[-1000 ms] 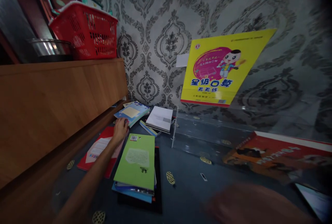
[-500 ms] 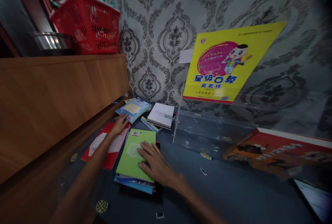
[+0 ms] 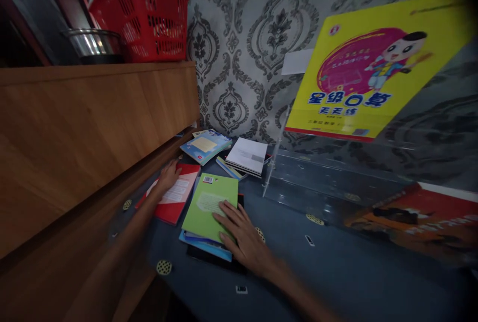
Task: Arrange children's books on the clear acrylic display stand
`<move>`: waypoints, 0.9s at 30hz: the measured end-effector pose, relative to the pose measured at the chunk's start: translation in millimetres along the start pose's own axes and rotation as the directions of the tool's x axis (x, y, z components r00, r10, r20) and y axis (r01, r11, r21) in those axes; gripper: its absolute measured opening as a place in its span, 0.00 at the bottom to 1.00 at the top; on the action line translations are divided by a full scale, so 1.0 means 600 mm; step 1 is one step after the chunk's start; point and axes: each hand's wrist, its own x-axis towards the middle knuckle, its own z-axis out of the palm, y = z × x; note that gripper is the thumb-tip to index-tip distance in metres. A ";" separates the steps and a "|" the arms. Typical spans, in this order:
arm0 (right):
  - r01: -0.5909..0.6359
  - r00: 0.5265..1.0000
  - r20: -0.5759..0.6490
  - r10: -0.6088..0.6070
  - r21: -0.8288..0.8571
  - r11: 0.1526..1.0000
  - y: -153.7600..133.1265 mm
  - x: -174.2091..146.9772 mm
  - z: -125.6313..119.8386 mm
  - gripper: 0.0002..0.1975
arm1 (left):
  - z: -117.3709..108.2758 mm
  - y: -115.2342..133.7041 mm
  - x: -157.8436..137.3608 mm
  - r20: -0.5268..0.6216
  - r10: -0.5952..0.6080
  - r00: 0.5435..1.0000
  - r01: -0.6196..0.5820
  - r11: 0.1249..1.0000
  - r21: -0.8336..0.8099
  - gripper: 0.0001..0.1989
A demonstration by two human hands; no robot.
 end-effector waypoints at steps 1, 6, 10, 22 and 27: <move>0.000 1.000 -0.004 0.000 -0.001 1.000 0.000 -0.002 0.002 0.24 | -0.006 -0.002 -0.009 0.007 -0.034 0.999 0.034 0.999 0.042 0.24; 0.008 1.000 -0.011 -0.008 -0.028 1.000 0.001 -0.003 0.004 0.23 | -0.041 -0.002 -0.056 0.023 -0.211 0.977 0.200 0.950 0.238 0.28; 0.027 1.000 -0.004 -0.028 -0.063 0.998 0.002 -0.002 0.004 0.23 | -0.066 0.004 -0.088 0.019 -0.304 0.952 0.277 0.890 0.362 0.30; 0.033 0.999 -0.016 -0.035 -0.112 0.993 0.000 -0.005 0.006 0.23 | -0.105 0.032 -0.098 0.085 -0.408 0.909 0.326 0.823 0.465 0.31; 0.015 1.000 -0.003 -0.015 -0.107 0.994 -0.003 -0.006 0.006 0.23 | -0.120 0.019 -0.078 0.160 -0.467 0.869 0.352 0.814 0.461 0.35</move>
